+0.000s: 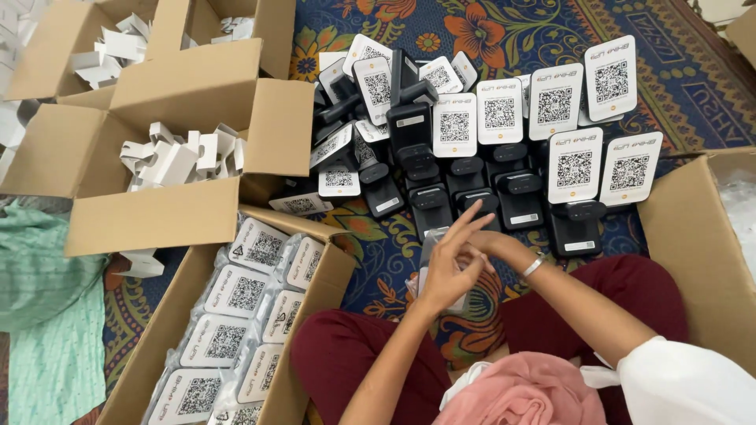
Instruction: The person packs electronic sound boxes into plastic bags and then places them into a cardboard shipping box.
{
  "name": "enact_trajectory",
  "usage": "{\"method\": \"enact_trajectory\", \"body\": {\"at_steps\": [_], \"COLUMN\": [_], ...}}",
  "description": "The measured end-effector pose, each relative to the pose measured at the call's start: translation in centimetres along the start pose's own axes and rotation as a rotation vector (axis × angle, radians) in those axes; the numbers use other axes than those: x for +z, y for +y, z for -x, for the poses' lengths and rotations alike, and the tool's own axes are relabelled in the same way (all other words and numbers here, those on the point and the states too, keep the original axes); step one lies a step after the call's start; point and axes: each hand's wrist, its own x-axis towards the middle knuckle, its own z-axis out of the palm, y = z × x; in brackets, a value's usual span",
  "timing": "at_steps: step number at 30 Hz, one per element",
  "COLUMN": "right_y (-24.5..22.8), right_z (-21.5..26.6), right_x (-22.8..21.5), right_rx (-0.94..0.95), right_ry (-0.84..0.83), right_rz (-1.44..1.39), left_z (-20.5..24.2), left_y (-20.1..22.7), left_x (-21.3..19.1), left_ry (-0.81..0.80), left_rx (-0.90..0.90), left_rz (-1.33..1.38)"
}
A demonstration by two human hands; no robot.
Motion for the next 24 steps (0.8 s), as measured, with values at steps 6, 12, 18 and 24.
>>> {"method": "enact_trajectory", "body": {"at_steps": [6, 12, 18, 24], "right_y": [-12.6, -19.1, -19.0, -20.6], "right_z": [3.3, 12.8, 15.9, 17.4], "right_x": [-5.8, -7.4, -1.6, -6.6], "right_rx": [0.002, 0.073, 0.115, 0.192], "right_ry": [-0.075, 0.33, 0.801, 1.026], "right_rz": [0.255, 0.264, 0.197, 0.353], "left_z": [-0.7, -0.9, -1.2, -1.3], "left_y": [-4.0, -5.1, -4.4, -3.1], "left_x": [-6.3, -7.0, -7.4, -8.0], "left_ry": [0.036, -0.055, 0.003, 0.341], "left_rx": [0.092, 0.019, -0.009, 0.191], "left_rz": [-1.048, -1.14, -1.261, -1.038]}}
